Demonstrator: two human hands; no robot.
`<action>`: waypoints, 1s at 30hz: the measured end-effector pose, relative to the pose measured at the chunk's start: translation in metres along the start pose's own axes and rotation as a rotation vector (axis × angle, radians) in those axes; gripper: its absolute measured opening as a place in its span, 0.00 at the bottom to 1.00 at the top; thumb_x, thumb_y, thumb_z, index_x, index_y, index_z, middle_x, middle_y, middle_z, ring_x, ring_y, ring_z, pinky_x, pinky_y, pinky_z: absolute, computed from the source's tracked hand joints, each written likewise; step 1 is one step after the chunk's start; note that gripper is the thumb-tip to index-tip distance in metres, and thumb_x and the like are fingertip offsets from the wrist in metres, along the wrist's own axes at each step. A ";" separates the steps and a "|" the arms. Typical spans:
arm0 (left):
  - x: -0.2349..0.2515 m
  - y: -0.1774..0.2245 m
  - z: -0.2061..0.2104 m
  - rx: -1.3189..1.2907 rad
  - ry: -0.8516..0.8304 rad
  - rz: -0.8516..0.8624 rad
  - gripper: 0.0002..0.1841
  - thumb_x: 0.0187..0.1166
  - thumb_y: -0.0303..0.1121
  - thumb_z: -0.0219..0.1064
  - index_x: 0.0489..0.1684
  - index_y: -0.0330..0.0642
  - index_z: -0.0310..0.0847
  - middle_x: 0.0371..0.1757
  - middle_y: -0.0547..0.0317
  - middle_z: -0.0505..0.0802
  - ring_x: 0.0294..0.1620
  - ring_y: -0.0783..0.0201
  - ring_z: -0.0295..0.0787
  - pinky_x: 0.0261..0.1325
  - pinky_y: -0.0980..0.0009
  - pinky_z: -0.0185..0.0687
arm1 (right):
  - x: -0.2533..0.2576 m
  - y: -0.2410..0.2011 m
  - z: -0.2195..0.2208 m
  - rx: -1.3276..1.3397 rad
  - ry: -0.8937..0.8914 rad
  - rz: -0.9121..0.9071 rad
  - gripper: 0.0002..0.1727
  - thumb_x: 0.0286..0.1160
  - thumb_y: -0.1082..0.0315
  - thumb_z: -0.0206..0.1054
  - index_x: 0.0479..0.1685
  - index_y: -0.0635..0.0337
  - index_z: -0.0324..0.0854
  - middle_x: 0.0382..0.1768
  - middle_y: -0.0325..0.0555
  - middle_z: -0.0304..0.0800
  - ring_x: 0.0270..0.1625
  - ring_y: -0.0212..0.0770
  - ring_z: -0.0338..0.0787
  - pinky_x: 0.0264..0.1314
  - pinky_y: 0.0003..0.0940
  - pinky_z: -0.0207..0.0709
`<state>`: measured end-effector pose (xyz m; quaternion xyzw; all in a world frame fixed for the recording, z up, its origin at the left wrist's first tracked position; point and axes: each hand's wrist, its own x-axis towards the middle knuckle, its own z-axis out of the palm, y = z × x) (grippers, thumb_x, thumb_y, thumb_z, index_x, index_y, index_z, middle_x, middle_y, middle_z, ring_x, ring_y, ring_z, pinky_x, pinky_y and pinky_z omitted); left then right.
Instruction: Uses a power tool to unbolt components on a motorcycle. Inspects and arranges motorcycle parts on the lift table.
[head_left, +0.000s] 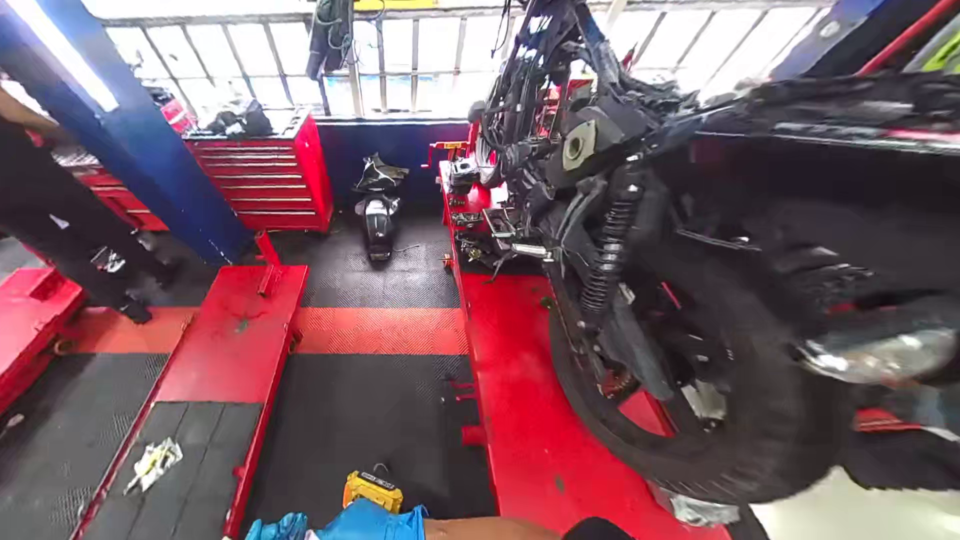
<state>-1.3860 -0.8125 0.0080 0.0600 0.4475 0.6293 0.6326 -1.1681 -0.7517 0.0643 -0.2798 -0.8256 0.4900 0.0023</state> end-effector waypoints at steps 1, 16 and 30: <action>0.026 0.017 0.015 0.010 -0.018 -0.009 0.24 0.90 0.38 0.44 0.28 0.43 0.85 0.34 0.54 0.95 0.46 0.55 0.95 0.66 0.54 0.85 | 0.016 0.007 -0.021 0.008 -0.034 0.082 0.21 0.76 0.75 0.68 0.67 0.73 0.81 0.58 0.69 0.89 0.64 0.66 0.87 0.69 0.55 0.74; 0.494 0.085 0.296 0.403 -0.299 -0.434 0.26 0.93 0.41 0.41 0.27 0.43 0.83 0.33 0.53 0.96 0.41 0.56 0.96 0.53 0.58 0.91 | 0.238 0.238 -0.306 -0.023 0.611 0.289 0.23 0.59 0.68 0.77 0.58 0.59 0.83 0.38 0.56 0.93 0.43 0.60 0.93 0.42 0.67 0.82; 0.662 -0.135 0.722 1.162 -1.184 -0.992 0.26 0.95 0.46 0.46 0.36 0.34 0.82 0.35 0.49 0.95 0.36 0.58 0.94 0.44 0.62 0.90 | 0.153 0.412 -0.510 0.285 1.731 0.927 0.24 0.55 0.64 0.77 0.53 0.68 0.88 0.43 0.52 0.96 0.49 0.47 0.96 0.57 0.53 0.87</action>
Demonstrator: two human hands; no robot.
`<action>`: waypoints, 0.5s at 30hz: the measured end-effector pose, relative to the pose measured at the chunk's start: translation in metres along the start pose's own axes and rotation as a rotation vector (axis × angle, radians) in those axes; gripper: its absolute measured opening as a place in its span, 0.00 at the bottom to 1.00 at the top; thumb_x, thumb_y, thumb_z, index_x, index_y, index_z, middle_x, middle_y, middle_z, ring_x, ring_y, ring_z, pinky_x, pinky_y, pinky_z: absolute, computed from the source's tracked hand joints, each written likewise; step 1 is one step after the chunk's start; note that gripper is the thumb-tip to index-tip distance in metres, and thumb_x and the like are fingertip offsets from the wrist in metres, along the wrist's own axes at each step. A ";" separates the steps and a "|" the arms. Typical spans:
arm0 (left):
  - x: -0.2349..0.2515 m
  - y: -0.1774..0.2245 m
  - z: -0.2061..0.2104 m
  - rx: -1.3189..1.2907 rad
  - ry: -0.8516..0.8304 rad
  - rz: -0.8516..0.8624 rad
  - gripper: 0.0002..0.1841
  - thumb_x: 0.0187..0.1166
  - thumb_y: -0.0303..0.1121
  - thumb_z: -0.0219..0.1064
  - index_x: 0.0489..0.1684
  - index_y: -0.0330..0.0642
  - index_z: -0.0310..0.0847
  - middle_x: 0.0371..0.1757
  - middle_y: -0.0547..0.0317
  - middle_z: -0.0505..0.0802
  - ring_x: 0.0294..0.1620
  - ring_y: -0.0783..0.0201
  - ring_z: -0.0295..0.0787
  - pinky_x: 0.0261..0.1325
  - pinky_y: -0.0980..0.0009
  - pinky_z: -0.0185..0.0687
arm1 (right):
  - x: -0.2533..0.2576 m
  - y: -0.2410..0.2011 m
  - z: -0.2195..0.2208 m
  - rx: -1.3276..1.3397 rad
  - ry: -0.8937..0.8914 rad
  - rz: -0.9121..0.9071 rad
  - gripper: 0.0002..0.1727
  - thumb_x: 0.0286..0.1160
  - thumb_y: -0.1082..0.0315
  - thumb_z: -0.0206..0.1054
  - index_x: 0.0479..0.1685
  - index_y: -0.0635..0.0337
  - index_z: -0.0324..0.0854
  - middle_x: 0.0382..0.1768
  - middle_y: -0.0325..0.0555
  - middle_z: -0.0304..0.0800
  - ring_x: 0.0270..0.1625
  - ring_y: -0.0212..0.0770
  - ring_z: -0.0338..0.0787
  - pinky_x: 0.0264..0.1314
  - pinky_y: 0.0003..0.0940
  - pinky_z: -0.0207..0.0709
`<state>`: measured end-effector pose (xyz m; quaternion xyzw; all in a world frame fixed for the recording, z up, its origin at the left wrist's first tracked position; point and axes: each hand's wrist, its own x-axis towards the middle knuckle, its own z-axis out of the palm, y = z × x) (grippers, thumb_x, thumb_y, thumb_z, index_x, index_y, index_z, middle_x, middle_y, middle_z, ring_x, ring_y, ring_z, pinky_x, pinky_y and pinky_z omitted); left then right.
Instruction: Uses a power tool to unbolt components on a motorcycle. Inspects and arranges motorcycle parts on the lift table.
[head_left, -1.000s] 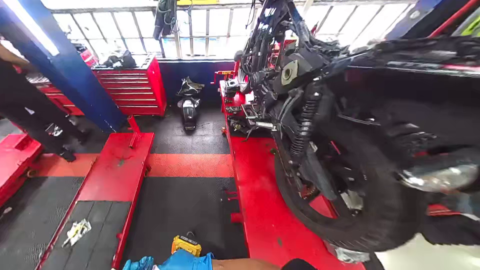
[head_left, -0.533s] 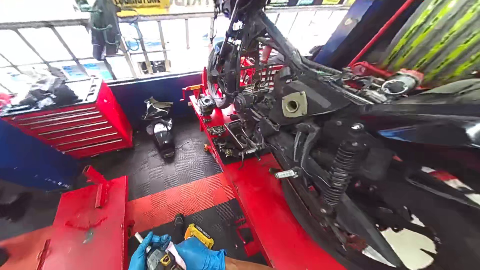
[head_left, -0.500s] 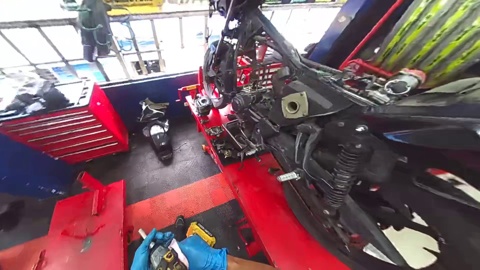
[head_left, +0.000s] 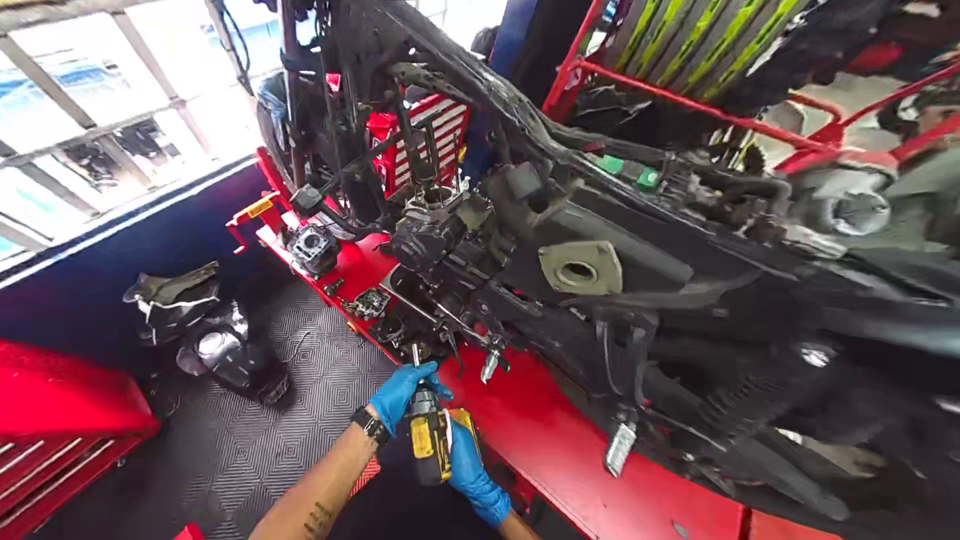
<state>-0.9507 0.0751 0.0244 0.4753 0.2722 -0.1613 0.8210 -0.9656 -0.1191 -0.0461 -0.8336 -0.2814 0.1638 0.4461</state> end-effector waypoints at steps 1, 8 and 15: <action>0.020 0.017 -0.001 0.015 -0.013 -0.008 0.25 0.95 0.46 0.46 0.36 0.35 0.81 0.34 0.50 0.95 0.35 0.59 0.94 0.42 0.64 0.90 | 0.021 0.004 -0.003 0.020 0.029 0.016 0.24 0.55 0.64 0.77 0.53 0.69 0.87 0.43 0.52 0.96 0.49 0.46 0.95 0.57 0.52 0.87; 0.083 0.114 -0.020 0.171 -0.137 -0.094 0.24 0.95 0.45 0.46 0.33 0.38 0.79 0.31 0.52 0.95 0.31 0.61 0.93 0.39 0.65 0.89 | 0.112 -0.019 0.012 0.112 0.236 0.079 0.23 0.59 0.64 0.75 0.54 0.70 0.87 0.44 0.52 0.95 0.51 0.44 0.95 0.60 0.48 0.87; 0.141 0.175 -0.027 0.382 -0.282 -0.219 0.24 0.95 0.44 0.46 0.32 0.37 0.77 0.31 0.49 0.95 0.31 0.59 0.95 0.38 0.65 0.89 | 0.178 -0.037 0.049 0.386 0.466 0.267 0.22 0.68 0.66 0.69 0.60 0.71 0.84 0.49 0.49 0.95 0.55 0.34 0.93 0.65 0.35 0.86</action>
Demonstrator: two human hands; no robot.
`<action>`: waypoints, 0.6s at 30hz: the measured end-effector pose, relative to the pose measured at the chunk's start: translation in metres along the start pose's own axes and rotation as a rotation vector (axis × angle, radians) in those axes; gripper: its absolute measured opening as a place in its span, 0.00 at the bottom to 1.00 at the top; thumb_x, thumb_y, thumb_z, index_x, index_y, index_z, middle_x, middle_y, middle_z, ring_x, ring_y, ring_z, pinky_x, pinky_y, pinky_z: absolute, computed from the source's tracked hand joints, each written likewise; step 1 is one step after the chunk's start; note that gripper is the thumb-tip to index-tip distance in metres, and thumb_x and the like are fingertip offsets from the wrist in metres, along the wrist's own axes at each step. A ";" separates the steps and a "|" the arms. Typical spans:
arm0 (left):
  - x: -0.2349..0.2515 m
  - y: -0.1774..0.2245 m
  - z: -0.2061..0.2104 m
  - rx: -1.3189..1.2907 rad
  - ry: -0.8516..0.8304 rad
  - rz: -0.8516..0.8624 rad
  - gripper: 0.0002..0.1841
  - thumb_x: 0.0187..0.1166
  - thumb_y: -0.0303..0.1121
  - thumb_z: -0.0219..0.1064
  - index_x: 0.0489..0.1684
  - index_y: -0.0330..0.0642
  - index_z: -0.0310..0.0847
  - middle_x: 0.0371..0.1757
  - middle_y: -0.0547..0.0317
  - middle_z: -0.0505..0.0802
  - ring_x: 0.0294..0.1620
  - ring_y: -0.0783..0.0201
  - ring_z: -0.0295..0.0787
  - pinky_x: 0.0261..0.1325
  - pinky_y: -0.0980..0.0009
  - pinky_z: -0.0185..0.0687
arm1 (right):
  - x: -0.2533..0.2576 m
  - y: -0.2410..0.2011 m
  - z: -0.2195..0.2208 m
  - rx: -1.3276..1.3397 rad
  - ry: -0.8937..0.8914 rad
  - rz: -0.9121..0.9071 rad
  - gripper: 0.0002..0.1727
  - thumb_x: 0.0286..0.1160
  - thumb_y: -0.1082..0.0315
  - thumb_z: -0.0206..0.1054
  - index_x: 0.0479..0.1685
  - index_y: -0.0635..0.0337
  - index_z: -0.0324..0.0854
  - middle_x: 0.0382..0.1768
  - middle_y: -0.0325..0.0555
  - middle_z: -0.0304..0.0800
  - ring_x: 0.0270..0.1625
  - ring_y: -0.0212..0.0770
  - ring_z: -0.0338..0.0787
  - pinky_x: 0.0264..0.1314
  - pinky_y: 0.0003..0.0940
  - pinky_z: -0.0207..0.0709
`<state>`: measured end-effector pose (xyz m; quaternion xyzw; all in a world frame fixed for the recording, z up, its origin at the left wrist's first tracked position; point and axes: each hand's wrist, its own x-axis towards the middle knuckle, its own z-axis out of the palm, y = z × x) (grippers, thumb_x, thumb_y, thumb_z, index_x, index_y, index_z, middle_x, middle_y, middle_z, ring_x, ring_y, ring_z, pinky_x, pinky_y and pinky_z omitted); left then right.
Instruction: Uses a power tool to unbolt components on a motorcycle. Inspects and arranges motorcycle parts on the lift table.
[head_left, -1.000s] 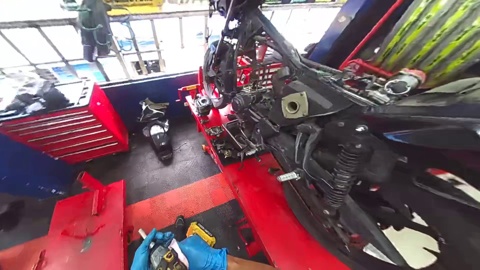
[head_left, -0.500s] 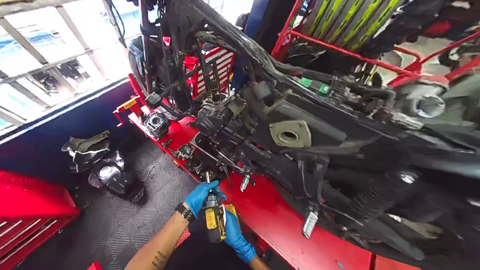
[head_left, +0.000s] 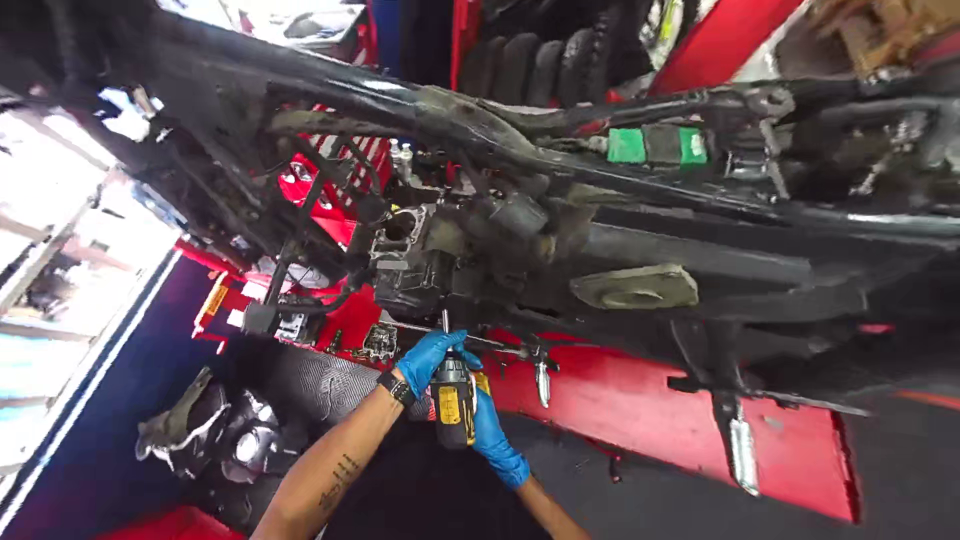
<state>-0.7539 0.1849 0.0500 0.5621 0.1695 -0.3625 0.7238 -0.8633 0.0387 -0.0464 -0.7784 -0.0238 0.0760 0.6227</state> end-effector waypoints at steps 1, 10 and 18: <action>0.005 0.007 -0.006 0.024 -0.019 -0.017 0.24 0.95 0.44 0.46 0.32 0.37 0.77 0.31 0.49 0.95 0.32 0.59 0.95 0.39 0.64 0.89 | 0.005 -0.001 0.009 0.008 0.038 0.027 0.21 0.70 0.67 0.68 0.60 0.70 0.84 0.49 0.49 0.95 0.55 0.35 0.94 0.65 0.37 0.86; 0.015 0.032 -0.049 0.204 -0.142 -0.125 0.24 0.95 0.44 0.47 0.32 0.36 0.77 0.31 0.49 0.96 0.32 0.59 0.95 0.39 0.64 0.89 | 0.017 -0.021 0.081 0.550 0.266 0.190 0.19 0.87 0.70 0.47 0.57 0.67 0.84 0.45 0.42 0.95 0.49 0.30 0.93 0.59 0.31 0.88; 0.027 0.008 -0.063 0.373 -0.321 -0.130 0.33 0.95 0.55 0.38 0.53 0.34 0.84 0.49 0.48 0.95 0.53 0.56 0.93 0.60 0.57 0.88 | -0.012 -0.011 0.077 0.108 0.273 0.099 0.21 0.70 0.63 0.72 0.58 0.68 0.86 0.48 0.47 0.96 0.53 0.33 0.94 0.65 0.37 0.86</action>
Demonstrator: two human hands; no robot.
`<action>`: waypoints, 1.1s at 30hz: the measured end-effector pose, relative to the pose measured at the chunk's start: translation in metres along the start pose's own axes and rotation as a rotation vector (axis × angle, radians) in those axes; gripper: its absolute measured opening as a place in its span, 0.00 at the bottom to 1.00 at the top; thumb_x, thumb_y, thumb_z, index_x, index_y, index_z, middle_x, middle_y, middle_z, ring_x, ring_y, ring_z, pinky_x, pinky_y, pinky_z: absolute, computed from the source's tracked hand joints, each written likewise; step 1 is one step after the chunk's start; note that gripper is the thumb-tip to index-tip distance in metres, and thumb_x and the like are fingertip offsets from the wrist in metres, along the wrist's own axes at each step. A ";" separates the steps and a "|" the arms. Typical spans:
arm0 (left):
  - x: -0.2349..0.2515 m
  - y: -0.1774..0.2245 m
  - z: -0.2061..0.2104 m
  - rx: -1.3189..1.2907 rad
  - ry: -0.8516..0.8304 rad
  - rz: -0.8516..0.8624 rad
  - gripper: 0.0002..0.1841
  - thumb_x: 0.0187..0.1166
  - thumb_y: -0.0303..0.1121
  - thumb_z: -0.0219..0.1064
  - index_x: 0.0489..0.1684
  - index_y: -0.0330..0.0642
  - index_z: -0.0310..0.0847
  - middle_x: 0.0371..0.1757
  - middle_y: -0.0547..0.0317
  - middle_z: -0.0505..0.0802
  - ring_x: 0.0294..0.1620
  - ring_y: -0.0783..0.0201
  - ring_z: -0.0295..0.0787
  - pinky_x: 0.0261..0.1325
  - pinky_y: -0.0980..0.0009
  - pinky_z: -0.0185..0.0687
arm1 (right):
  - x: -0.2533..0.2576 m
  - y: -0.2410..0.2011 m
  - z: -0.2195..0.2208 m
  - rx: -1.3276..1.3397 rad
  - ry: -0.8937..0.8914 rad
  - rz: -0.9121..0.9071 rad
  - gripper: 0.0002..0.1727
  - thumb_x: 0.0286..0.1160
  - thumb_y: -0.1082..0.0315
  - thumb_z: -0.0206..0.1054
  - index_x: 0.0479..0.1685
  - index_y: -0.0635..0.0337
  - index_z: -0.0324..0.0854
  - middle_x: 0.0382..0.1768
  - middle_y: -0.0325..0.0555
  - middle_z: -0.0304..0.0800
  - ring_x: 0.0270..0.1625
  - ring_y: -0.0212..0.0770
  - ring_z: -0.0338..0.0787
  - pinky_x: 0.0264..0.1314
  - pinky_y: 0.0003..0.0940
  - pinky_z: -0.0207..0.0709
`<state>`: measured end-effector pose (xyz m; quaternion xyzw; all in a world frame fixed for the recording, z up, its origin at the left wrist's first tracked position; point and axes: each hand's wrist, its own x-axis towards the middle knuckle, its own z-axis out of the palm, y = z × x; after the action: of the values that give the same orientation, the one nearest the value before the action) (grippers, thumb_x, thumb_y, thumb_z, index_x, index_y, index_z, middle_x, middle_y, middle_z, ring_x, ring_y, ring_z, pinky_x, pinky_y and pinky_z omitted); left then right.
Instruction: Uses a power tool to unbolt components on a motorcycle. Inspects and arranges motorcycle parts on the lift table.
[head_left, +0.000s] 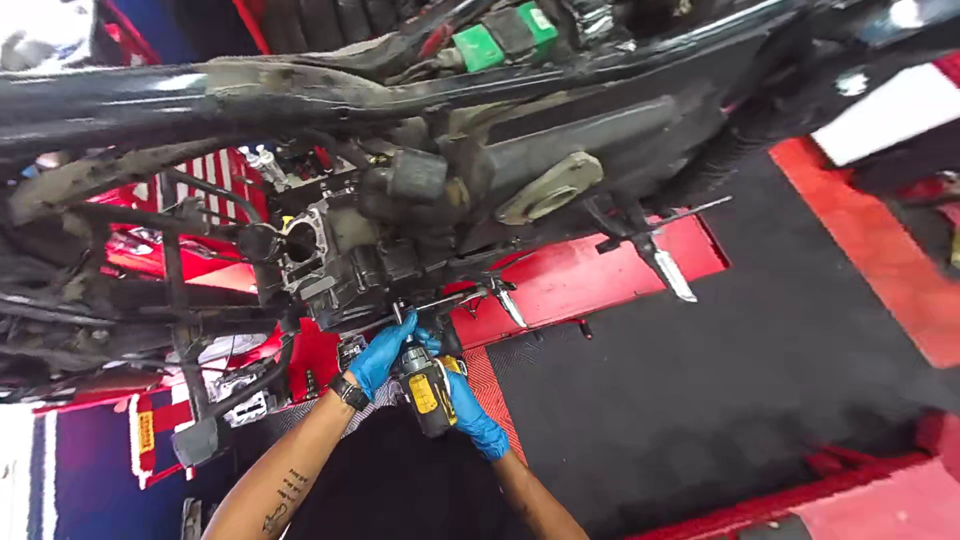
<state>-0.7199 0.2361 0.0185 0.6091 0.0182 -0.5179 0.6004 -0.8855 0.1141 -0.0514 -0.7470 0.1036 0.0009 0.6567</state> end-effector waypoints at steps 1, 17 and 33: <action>0.002 -0.014 -0.006 0.123 -0.017 0.004 0.35 0.93 0.57 0.36 0.64 0.35 0.82 0.58 0.48 0.93 0.60 0.56 0.90 0.66 0.56 0.85 | -0.010 0.009 -0.014 -0.132 -0.031 0.017 0.23 0.66 0.62 0.74 0.59 0.67 0.86 0.48 0.50 0.96 0.54 0.40 0.94 0.64 0.46 0.86; -0.192 -0.316 -0.104 0.168 0.918 -0.807 0.29 0.91 0.50 0.57 0.71 0.28 0.78 0.61 0.34 0.91 0.61 0.41 0.90 0.70 0.42 0.80 | 0.100 0.188 -0.249 -1.092 -0.308 0.562 0.39 0.60 0.62 0.79 0.76 0.64 0.74 0.57 0.74 0.88 0.60 0.76 0.87 0.58 0.79 0.75; -0.253 -0.373 -0.002 -0.054 0.988 -0.813 0.23 0.91 0.43 0.59 0.68 0.29 0.79 0.59 0.35 0.91 0.58 0.45 0.92 0.68 0.49 0.82 | 0.142 0.236 -0.254 -1.227 -0.261 0.260 0.44 0.62 0.68 0.79 0.84 0.69 0.67 0.87 0.71 0.61 0.89 0.74 0.58 0.88 0.75 0.46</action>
<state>-1.0759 0.4931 -0.0831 0.7051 0.5353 -0.3617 0.2922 -0.8178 -0.1838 -0.2674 -0.9621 0.0935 0.2306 0.1114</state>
